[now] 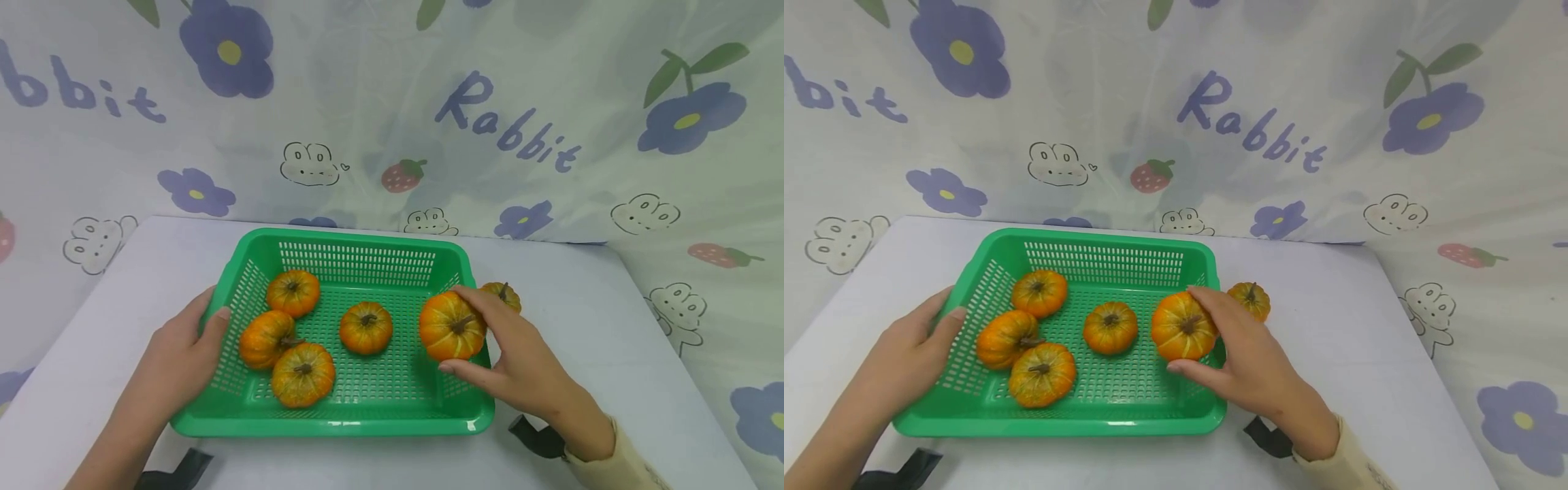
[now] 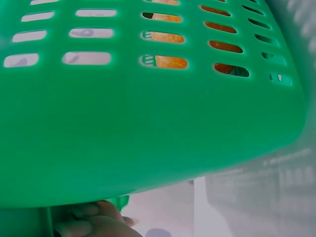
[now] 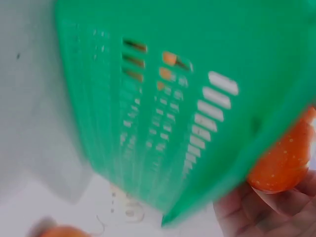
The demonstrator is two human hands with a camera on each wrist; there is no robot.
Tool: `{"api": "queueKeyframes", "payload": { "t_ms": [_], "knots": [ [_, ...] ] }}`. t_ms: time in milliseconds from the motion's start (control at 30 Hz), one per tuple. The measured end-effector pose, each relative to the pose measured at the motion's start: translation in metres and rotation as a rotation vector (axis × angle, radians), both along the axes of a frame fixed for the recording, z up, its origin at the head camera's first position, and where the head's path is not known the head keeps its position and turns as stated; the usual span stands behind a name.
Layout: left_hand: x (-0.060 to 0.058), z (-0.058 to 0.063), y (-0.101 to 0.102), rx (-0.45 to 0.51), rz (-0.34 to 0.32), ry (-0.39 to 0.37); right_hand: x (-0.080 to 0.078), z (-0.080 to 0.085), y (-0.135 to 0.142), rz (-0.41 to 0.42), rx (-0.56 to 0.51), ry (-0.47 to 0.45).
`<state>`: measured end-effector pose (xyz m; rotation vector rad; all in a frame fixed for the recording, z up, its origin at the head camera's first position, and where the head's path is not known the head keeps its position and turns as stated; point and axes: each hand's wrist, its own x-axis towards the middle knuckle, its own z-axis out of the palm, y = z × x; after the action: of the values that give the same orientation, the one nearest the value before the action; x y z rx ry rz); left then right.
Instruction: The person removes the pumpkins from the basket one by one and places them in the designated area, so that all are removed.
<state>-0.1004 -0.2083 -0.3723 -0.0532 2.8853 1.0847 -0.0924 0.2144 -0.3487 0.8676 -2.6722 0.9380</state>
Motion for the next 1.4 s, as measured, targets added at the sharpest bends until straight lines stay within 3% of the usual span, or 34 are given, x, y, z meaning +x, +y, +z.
{"api": "queueKeyframes", "payload": {
  "t_ms": [200, 500, 1000, 1400],
  "knots": [
    [0.000, 0.000, -0.001, 0.005, -0.004, -0.005, -0.003, 0.003, 0.021, -0.047, -0.011, 0.058],
    [0.000, -0.001, -0.001, 0.018, -0.003, -0.008, -0.007, 0.002, 0.052, -0.246, 0.034, 0.090],
    [0.001, -0.001, -0.001, 0.023, -0.008, 0.005, -0.012, -0.006, 0.102, -0.495, 0.132, -0.033],
    [0.002, 0.000, -0.001, 0.043, -0.009, -0.012, -0.022, -0.021, 0.127, -0.578, 0.207, -0.165]
  ]
}}
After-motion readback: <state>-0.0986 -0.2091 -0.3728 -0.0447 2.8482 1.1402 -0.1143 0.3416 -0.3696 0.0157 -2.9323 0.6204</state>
